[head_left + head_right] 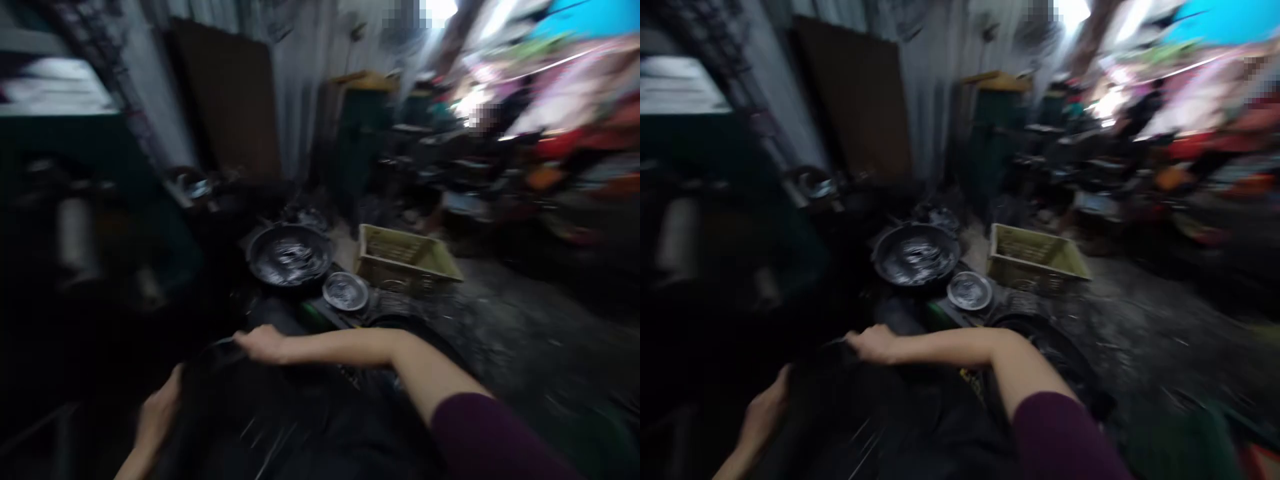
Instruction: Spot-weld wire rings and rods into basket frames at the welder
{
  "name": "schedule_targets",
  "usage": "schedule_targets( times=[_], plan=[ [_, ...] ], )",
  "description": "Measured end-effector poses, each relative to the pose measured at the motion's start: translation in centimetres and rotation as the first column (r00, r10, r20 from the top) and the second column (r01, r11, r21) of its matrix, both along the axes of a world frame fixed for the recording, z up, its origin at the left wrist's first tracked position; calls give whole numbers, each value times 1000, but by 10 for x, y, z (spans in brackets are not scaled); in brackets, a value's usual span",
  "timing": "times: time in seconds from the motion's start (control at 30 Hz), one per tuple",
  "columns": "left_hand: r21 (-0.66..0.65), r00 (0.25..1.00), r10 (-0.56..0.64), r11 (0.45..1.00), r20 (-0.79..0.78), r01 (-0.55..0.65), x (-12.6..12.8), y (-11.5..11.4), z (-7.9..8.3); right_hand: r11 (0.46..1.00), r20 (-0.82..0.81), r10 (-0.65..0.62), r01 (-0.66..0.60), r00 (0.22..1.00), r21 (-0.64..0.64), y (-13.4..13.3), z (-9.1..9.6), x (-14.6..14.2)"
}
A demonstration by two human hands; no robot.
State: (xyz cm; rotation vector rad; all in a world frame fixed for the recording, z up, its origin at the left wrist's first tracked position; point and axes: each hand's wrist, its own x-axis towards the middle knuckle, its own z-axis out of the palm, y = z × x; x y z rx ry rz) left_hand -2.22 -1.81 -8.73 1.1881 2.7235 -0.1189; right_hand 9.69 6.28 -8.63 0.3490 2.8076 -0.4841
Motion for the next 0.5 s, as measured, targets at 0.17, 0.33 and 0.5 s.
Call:
schedule_targets(
  times=[0.17,0.33,0.5],
  plan=[
    [2,991,47,999,124,-48,-20,-104,-30,992,-56,51,-44,997,122,-1,-11,-8],
    [253,975,-174,958,138,136,-41,-109,-50,968,-12,71,-66,997,242,-3,-27,-23],
    [258,962,-268,934,57,245,-59,-95,-33,941,10,68,-67,998,331,3,-15,-33]
  ],
)
